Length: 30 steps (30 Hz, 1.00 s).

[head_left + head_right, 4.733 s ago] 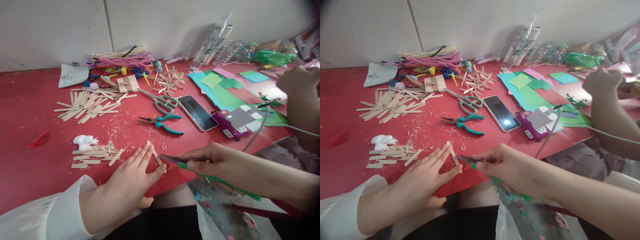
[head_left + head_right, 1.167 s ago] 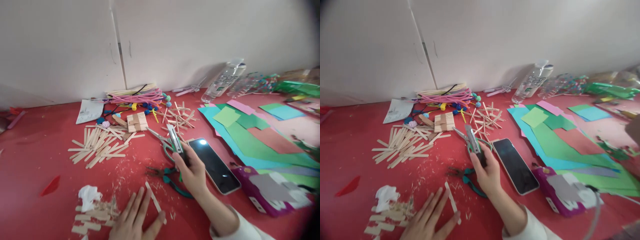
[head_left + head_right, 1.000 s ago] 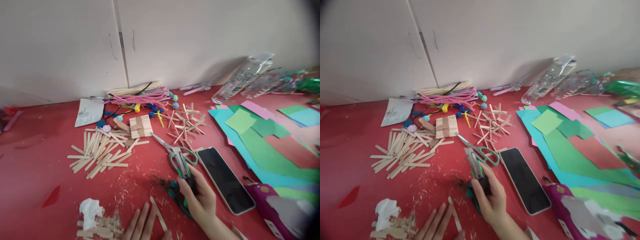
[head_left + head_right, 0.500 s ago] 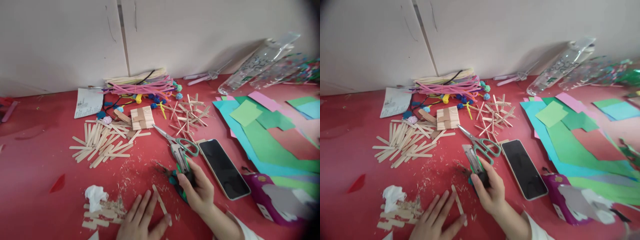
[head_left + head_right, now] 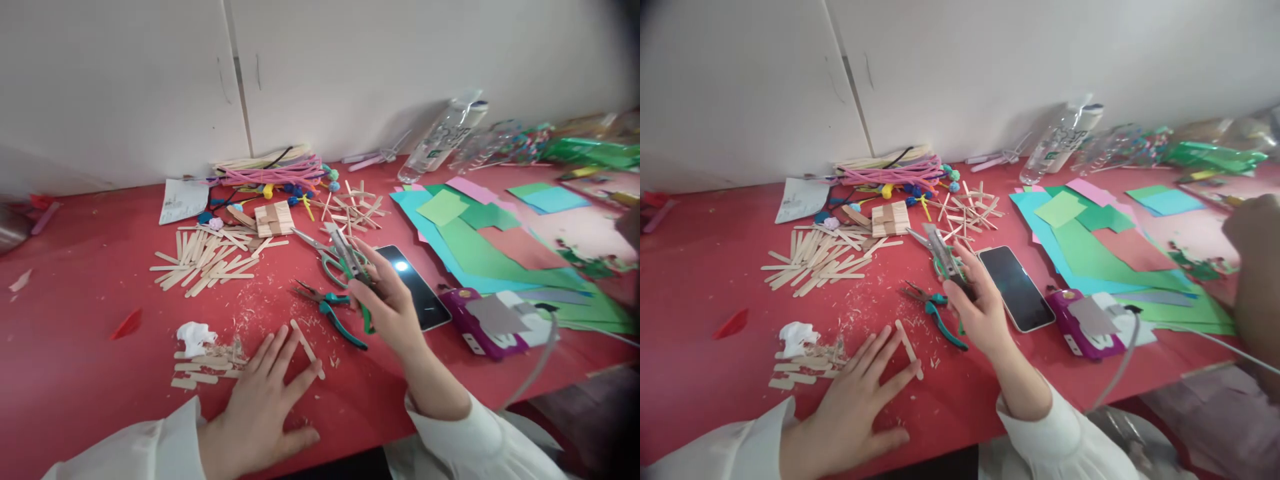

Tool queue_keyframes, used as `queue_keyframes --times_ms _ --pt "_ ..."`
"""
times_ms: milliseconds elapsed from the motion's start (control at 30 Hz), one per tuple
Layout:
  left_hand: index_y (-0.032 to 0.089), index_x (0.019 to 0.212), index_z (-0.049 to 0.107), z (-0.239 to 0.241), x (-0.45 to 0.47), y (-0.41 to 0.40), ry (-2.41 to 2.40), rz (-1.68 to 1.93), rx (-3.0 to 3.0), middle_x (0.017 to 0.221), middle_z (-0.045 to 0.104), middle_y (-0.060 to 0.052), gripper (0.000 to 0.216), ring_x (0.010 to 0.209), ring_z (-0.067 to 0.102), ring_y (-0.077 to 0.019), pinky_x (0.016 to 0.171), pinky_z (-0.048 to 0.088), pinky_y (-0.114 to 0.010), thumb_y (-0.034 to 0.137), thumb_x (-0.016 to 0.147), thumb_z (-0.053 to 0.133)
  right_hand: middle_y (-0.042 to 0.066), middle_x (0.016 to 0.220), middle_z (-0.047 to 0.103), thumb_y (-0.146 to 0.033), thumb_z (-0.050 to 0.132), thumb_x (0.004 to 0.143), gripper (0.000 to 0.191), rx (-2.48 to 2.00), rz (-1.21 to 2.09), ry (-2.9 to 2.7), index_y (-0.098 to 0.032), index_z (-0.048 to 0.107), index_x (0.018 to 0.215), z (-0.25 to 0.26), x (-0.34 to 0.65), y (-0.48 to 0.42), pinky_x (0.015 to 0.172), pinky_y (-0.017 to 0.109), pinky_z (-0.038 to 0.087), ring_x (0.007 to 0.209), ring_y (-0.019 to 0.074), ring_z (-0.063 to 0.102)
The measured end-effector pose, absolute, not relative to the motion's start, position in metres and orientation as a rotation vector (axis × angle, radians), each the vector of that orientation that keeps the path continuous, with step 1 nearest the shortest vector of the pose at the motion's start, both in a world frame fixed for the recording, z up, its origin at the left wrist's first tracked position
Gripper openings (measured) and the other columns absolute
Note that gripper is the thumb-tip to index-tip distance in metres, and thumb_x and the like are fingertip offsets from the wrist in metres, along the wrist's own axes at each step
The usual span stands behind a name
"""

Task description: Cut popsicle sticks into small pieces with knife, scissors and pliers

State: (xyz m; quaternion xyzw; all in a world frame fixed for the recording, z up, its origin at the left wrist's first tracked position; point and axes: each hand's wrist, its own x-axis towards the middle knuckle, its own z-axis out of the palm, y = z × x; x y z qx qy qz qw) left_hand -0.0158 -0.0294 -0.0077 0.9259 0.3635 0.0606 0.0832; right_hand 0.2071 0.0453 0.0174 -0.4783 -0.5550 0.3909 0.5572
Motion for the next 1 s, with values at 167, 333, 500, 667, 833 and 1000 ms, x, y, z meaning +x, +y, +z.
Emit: queue_keyframes --times_ms 167,333,500,667,833,1000 --pt "0.027 0.142 0.034 -0.009 -0.016 -0.029 1.061 0.213 2.827 0.148 0.027 -0.020 0.075 0.136 0.024 -0.0381 0.100 0.035 -0.055 0.066 0.080 0.050 -0.005 0.063 0.054 -0.019 0.056 0.084 0.033 -1.123 0.907 -1.218 -0.030 0.066 0.113 0.017 0.217 0.025 0.041 0.023 0.040 0.045 0.0079 0.048" --pt "0.023 0.140 0.039 -0.010 -0.016 -0.029 1.042 0.253 2.876 0.146 0.031 -0.021 0.073 0.136 0.025 -0.0365 0.102 0.034 -0.053 0.069 0.083 0.040 -0.004 0.066 0.059 -0.021 0.060 0.082 0.039 -1.132 0.967 -1.187 -0.030 0.062 0.120 0.007 0.220 0.019 0.045 0.025 0.043 0.050 0.0105 0.051" --pt "0.021 0.141 0.036 -0.008 -0.016 -0.028 1.034 0.206 2.899 0.146 0.032 -0.020 0.077 0.137 0.024 -0.0354 0.104 0.032 -0.051 0.071 0.083 0.036 0.002 0.113 0.068 -0.026 0.052 0.080 0.047 -1.049 1.106 -1.223 -0.029 0.057 0.127 0.007 0.227 0.015 0.073 0.036 0.055 0.096 0.0239 0.065" --pt "0.016 0.141 0.035 -0.008 -0.016 -0.026 1.030 0.147 2.903 0.144 0.036 -0.020 0.084 0.138 0.021 -0.0341 0.107 0.028 -0.049 0.074 0.081 0.035 0.002 0.128 0.060 -0.023 0.048 0.078 0.050 -0.983 1.211 -1.241 -0.027 0.059 0.126 0.008 0.231 -0.007 0.086 0.039 0.055 0.112 0.0268 0.060" --pt "0.016 0.137 0.042 0.002 -0.013 -0.023 0.992 0.077 2.849 0.144 0.036 -0.020 0.083 0.136 0.026 -0.0345 0.107 0.027 -0.048 0.075 0.080 0.033 0.006 0.110 0.069 -0.028 0.063 0.082 0.053 -1.034 1.230 -1.387 -0.032 0.049 0.133 0.005 0.237 -0.037 0.068 0.031 0.058 0.088 0.0235 0.069" --pt "0.017 0.137 0.043 0.011 -0.015 -0.024 0.913 -0.038 2.849 0.145 0.033 -0.021 0.080 0.135 0.028 -0.0354 0.104 0.032 -0.047 0.073 0.079 0.041 0.000 0.068 0.064 -0.049 0.069 0.075 0.028 -1.176 0.911 -1.433 -0.025 0.066 0.090 0.002 0.236 -0.054 0.049 0.023 0.050 0.055 0.0160 0.061"
